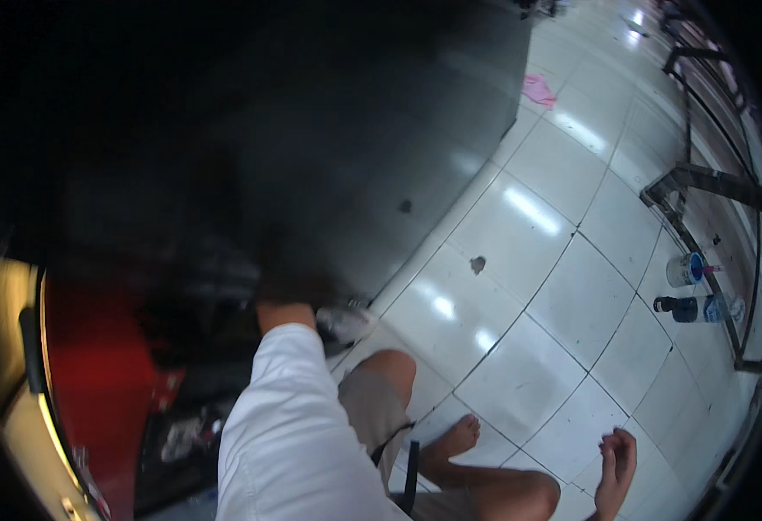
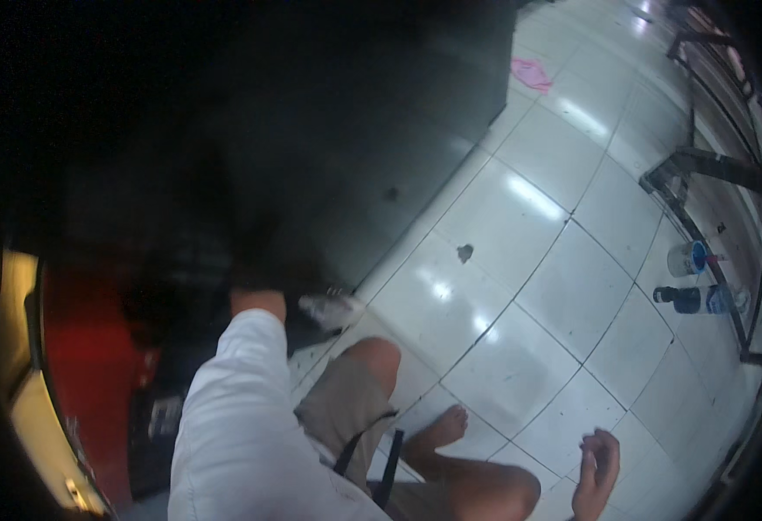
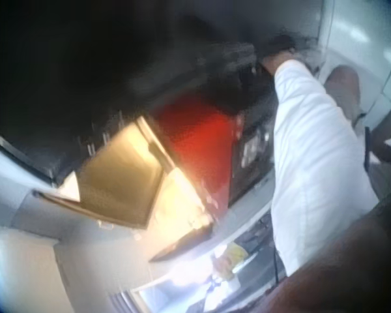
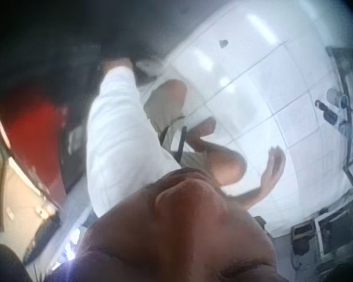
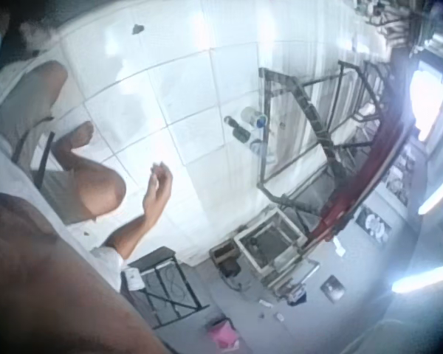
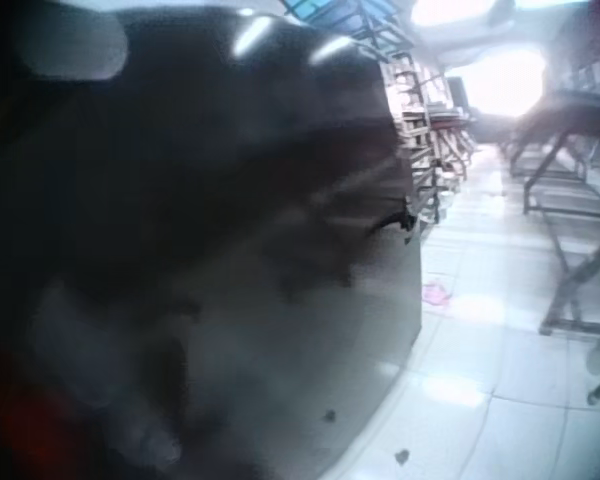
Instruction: The person prepares a screen for printing by aligning a stencil on a light box, securing it with tape, and placing a pre-coated screen over the design to expose it.
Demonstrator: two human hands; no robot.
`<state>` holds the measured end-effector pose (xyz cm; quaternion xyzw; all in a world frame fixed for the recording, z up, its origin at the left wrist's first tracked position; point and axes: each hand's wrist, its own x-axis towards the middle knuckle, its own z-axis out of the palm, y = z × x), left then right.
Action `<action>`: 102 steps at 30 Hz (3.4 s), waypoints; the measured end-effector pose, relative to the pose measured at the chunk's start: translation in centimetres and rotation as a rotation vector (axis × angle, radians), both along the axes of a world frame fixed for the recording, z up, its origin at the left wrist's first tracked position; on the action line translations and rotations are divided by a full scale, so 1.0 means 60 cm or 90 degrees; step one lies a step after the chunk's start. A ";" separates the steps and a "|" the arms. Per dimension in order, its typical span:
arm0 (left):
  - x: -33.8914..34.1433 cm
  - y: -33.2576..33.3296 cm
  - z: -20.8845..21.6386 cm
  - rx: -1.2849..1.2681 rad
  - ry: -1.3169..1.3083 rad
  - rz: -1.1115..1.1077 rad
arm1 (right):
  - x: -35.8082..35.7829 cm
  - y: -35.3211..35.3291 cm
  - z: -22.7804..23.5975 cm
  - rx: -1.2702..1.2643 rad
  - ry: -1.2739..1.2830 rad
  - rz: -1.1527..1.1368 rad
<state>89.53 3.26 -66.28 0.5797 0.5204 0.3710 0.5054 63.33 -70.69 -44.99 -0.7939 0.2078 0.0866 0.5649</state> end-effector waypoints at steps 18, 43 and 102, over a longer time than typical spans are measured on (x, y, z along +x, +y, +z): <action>0.186 0.119 -0.175 -0.004 0.018 -0.150 | 0.062 0.104 -0.016 -0.073 0.162 -0.035; 0.279 0.149 -0.270 -0.001 0.022 -0.263 | 0.019 0.112 -0.109 -0.092 0.316 -0.038; -0.733 -0.111 1.283 0.297 0.081 -0.829 | 0.010 0.847 0.908 0.161 -0.062 1.154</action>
